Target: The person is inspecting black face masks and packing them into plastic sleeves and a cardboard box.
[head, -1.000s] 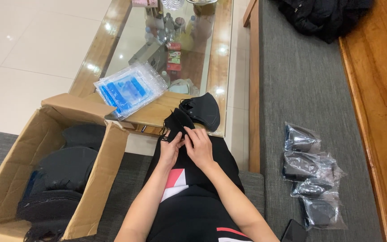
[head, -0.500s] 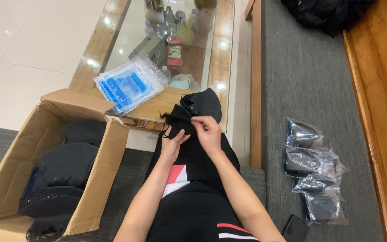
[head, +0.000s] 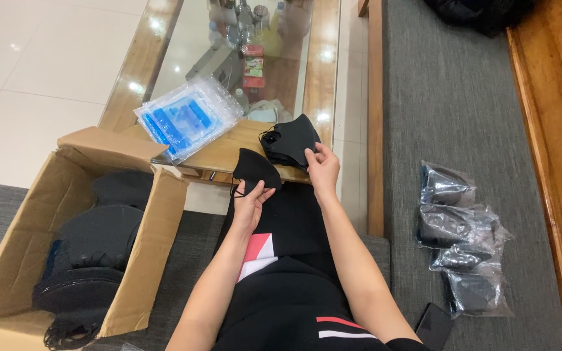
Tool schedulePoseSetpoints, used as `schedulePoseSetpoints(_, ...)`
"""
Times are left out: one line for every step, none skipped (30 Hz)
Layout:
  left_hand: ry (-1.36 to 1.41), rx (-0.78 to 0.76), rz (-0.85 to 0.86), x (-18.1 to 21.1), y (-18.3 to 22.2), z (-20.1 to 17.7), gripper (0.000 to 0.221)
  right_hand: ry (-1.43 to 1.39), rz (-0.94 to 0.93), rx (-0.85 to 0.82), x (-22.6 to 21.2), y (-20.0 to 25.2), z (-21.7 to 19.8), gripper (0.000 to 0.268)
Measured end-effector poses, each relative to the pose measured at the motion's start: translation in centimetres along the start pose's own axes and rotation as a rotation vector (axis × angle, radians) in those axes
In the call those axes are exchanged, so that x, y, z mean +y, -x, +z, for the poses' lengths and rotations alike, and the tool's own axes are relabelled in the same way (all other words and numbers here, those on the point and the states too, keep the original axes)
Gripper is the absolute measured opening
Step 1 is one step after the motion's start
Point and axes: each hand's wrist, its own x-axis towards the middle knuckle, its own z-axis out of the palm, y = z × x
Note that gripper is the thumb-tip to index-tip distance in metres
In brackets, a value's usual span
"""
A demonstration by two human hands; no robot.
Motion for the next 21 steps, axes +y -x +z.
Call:
schedulePoseSetpoints(-0.003, 0.001, -0.002, 0.1, 0.2, 0.0, 0.027, -0.001, 0.003, 0.001, 0.3, -0.1, -0.1, 0.032)
schedulePoseSetpoints(0.003, -0.006, -0.004, 0.2, 0.3, 0.1, 0.027, 0.067, 0.005, 0.002, 0.5, -0.3, -0.1, 0.035)
schedulePoseSetpoints(0.009, -0.013, -0.007, 0.4, 0.4, 0.2, 0.028, 0.135, 0.008, 0.004, 0.7, -0.6, 0.0, 0.038)
schedulePoseSetpoints(0.009, -0.012, -0.006, 0.3, 0.4, 0.2, 0.028, 0.135, 0.008, 0.003, 0.5, -0.5, -0.1, 0.038)
schedulePoseSetpoints(0.009, -0.016, -0.005, 0.3, 0.4, 0.1, 0.027, 0.157, 0.010, 0.002, 0.4, -0.4, -0.1, 0.038)
schedulePoseSetpoints(0.009, -0.021, -0.003, 0.3, 0.3, 0.0, 0.027, 0.178, 0.012, 0.001, 0.2, -0.2, -0.2, 0.039)
schedulePoseSetpoints(0.009, -0.020, -0.002, 0.1, 0.1, -0.1, 0.027, 0.178, 0.012, 0.000, -0.1, -0.2, -0.2, 0.039)
schedulePoseSetpoints(-0.002, -0.027, 0.006, -0.1, 0.0, -0.2, 0.026, 0.202, 0.003, 0.006, -0.4, -0.1, -0.2, 0.040)
schedulePoseSetpoints(-0.012, -0.033, 0.014, -0.3, -0.2, -0.4, 0.025, 0.226, -0.005, 0.011, -0.6, -0.1, -0.2, 0.041)
schedulePoseSetpoints(-0.014, -0.032, 0.012, -0.2, -0.1, -0.3, 0.025, 0.225, -0.002, 0.012, -0.8, 0.0, -0.2, 0.041)
schedulePoseSetpoints(-0.012, -0.034, 0.012, -0.1, 0.0, -0.3, 0.025, 0.253, -0.010, 0.011, -0.9, 0.1, -0.2, 0.040)
schedulePoseSetpoints(-0.009, -0.037, 0.013, 0.0, 0.1, -0.1, 0.024, 0.282, -0.019, 0.012, -1.1, 0.1, -0.3, 0.040)
schedulePoseSetpoints(-0.010, -0.037, 0.012, -0.1, 0.1, -0.3, 0.024, 0.282, -0.017, 0.013, -0.7, -0.1, -0.3, 0.040)
schedulePoseSetpoints(-0.013, -0.038, 0.013, -0.2, 0.0, -0.4, 0.025, 0.310, -0.020, 0.008, -0.4, -0.3, -0.3, 0.040)
schedulePoseSetpoints(-0.016, -0.039, 0.014, -0.2, 0.0, -0.6, 0.026, 0.338, -0.023, 0.004, 0.0, -0.5, -0.3, 0.040)
schedulePoseSetpoints(-0.015, -0.037, 0.016, -0.2, 0.0, -0.5, 0.026, 0.339, -0.024, 0.002, 0.0, -0.5, -0.3, 0.040)
schedulePoseSetpoints(-0.004, -0.039, 0.014, -0.1, 0.1, -0.4, 0.025, 0.351, -0.023, 0.002, 0.1, -0.5, -0.3, 0.040)
schedulePoseSetpoints(0.006, -0.041, 0.011, -0.1, 0.1, -0.3, 0.025, 0.364, -0.020, 0.003, 0.2, -0.4, -0.4, 0.040)
schedulePoseSetpoints(0.006, -0.039, 0.011, -0.3, -0.1, -0.5, 0.025, 0.364, -0.019, 0.001, 0.1, -0.3, -0.3, 0.040)
schedulePoseSetpoints(-0.006, -0.041, 0.015, -0.5, -0.3, -0.7, 0.024, 0.358, -0.032, 0.009, 0.0, -0.1, -0.3, 0.040)
schedulePoseSetpoints(-0.018, -0.044, 0.018, -0.7, -0.6, -1.0, 0.024, 0.351, -0.044, 0.017, -0.1, 0.1, -0.3, 0.040)
